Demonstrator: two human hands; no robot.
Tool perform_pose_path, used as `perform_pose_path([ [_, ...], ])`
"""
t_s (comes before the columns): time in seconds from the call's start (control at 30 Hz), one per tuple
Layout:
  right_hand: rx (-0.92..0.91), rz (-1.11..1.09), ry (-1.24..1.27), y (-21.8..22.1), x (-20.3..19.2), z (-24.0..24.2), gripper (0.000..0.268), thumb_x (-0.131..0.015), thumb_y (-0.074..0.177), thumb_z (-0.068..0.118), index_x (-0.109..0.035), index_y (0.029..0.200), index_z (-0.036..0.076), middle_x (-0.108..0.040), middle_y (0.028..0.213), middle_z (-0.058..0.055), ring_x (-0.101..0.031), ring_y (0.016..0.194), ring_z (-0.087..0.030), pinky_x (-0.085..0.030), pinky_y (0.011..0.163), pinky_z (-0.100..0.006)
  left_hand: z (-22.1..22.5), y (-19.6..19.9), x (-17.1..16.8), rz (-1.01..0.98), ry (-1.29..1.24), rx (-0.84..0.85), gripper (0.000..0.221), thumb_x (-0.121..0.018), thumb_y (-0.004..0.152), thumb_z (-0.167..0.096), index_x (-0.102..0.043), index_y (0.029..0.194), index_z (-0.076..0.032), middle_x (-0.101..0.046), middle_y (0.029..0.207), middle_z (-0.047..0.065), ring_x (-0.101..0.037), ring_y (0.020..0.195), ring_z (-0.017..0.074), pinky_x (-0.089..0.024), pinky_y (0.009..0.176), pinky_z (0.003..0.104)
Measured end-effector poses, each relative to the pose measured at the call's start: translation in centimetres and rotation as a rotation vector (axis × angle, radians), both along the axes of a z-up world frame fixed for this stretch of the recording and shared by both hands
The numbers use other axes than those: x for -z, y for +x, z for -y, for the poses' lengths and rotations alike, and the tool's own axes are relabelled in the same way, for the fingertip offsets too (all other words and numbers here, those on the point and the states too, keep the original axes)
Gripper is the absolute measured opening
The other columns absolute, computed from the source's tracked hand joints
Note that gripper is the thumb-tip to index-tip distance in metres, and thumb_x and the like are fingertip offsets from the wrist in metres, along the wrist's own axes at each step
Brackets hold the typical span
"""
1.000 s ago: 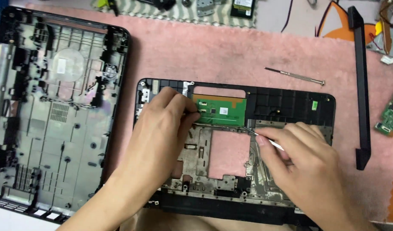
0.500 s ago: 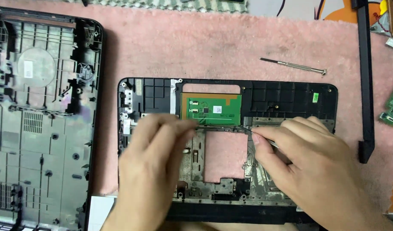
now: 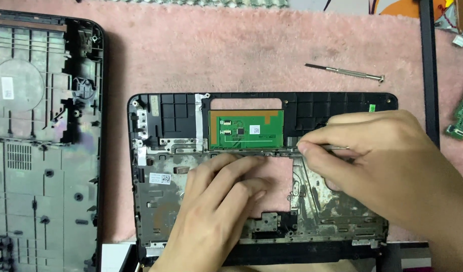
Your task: The person is disassembling the palm rest assembly of a laptop by removing screws and internal components.
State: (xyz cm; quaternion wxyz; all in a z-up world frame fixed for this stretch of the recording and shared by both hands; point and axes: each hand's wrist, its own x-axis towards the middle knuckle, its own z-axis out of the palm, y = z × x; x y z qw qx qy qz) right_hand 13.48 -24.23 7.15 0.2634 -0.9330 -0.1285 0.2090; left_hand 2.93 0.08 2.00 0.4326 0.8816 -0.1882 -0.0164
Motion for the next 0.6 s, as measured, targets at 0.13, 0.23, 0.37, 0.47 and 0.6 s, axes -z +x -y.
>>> perform_pose_path([
  [0.13,-0.130,-0.024,-0.143,-1.0,0.5,0.2,0.024,-0.074,0.106,0.028,-0.094,0.095,0.024,-0.080,0.063,0.007,-0.070,0.058,-0.009,-0.055,0.055,-0.031,0.1,0.1,0.2,0.021,0.008,-0.025,0.013,-0.061,0.119,-0.016,-0.068,0.123,-0.005,-0.072,0.152,0.014,-0.061,0.138,0.0388,-0.048,0.106,0.051],
  [0.23,-0.228,0.034,-0.267,-3.0,1.4,0.7,0.021,-0.066,0.112,0.033,-0.085,0.107,0.026,-0.069,0.067,0.004,-0.061,0.066,-0.018,-0.050,0.063,-0.038,0.1,0.2,0.5,0.032,0.001,-0.032,0.016,-0.061,0.119,-0.017,-0.070,0.123,-0.004,-0.073,0.150,0.013,-0.062,0.137,0.0378,-0.048,0.106,0.050],
  [0.37,-0.407,0.435,-0.137,-5.2,2.5,0.5,0.026,-0.080,0.106,0.015,-0.072,0.128,0.004,-0.049,0.081,-0.003,-0.049,0.078,-0.026,-0.038,0.074,-0.046,0.2,0.3,0.5,0.046,-0.003,-0.035,0.019,-0.060,0.119,-0.018,-0.070,0.120,-0.002,-0.074,0.149,0.013,-0.062,0.136,0.0374,-0.048,0.107,0.050],
  [0.47,-0.389,0.495,-0.132,-6.4,2.8,-0.1,0.030,-0.079,0.107,0.010,-0.070,0.134,0.000,-0.043,0.084,-0.006,-0.048,0.079,-0.029,-0.039,0.077,-0.048,0.2,0.2,0.5,0.057,0.002,-0.042,0.019,-0.060,0.120,-0.017,-0.071,0.121,-0.002,-0.073,0.148,0.012,-0.062,0.133,0.0371,-0.049,0.107,0.050],
  [0.6,-0.353,0.549,-0.153,-7.8,3.8,-0.4,0.040,-0.085,0.103,0.009,-0.073,0.139,-0.006,-0.043,0.085,-0.005,-0.046,0.082,-0.026,-0.040,0.077,-0.045,0.2,0.1,0.6,0.072,0.005,-0.047,0.019,-0.059,0.120,-0.017,-0.070,0.120,-0.001,-0.074,0.148,0.013,-0.062,0.133,0.0372,-0.049,0.106,0.049],
])
